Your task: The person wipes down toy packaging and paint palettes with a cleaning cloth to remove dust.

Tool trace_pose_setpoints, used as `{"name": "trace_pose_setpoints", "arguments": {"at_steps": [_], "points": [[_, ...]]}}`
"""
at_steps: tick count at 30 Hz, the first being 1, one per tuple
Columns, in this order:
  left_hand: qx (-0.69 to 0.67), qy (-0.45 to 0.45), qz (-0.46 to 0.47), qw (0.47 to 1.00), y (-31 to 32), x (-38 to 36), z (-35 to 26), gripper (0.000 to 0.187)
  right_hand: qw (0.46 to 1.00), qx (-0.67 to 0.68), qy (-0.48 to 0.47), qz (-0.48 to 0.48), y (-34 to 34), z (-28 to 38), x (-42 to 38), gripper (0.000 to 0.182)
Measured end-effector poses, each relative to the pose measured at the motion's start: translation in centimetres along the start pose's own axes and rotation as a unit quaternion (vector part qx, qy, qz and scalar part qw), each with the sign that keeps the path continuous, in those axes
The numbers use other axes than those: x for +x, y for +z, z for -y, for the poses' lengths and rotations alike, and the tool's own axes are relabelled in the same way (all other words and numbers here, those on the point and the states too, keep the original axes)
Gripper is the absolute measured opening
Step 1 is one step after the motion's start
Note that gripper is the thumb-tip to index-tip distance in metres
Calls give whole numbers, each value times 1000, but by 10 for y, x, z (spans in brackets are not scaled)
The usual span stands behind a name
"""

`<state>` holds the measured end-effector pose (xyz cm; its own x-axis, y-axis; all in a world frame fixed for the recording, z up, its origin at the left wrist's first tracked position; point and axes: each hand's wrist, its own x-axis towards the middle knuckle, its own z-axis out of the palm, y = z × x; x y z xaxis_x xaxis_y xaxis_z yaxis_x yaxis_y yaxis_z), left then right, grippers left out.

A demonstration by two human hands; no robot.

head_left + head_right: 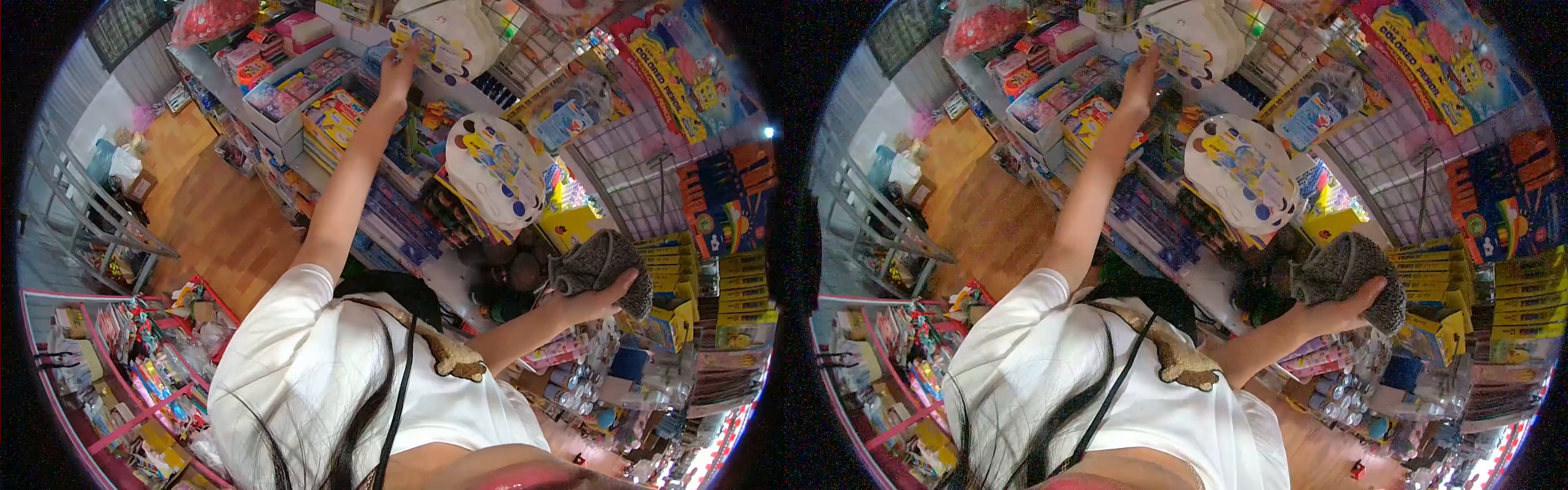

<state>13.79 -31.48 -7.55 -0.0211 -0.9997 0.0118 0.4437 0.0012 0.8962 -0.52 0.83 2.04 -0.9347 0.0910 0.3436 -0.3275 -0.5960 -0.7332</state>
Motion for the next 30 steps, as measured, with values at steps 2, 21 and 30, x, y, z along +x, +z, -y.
{"name": "trace_pose_setpoints", "arguments": {"at_steps": [2,21,30], "points": [[13,-12,-19,1000,5,6,-2,100,1000,-14,18,-1,2,3,-3,47],[-342,-32,79,936,-43,-39,13,57,994,33,70,72,16,-2,-26,50],[-312,-9,17,950,-77,-95,-26,46,983,32,97,150,28,-16,-42,45]]}}
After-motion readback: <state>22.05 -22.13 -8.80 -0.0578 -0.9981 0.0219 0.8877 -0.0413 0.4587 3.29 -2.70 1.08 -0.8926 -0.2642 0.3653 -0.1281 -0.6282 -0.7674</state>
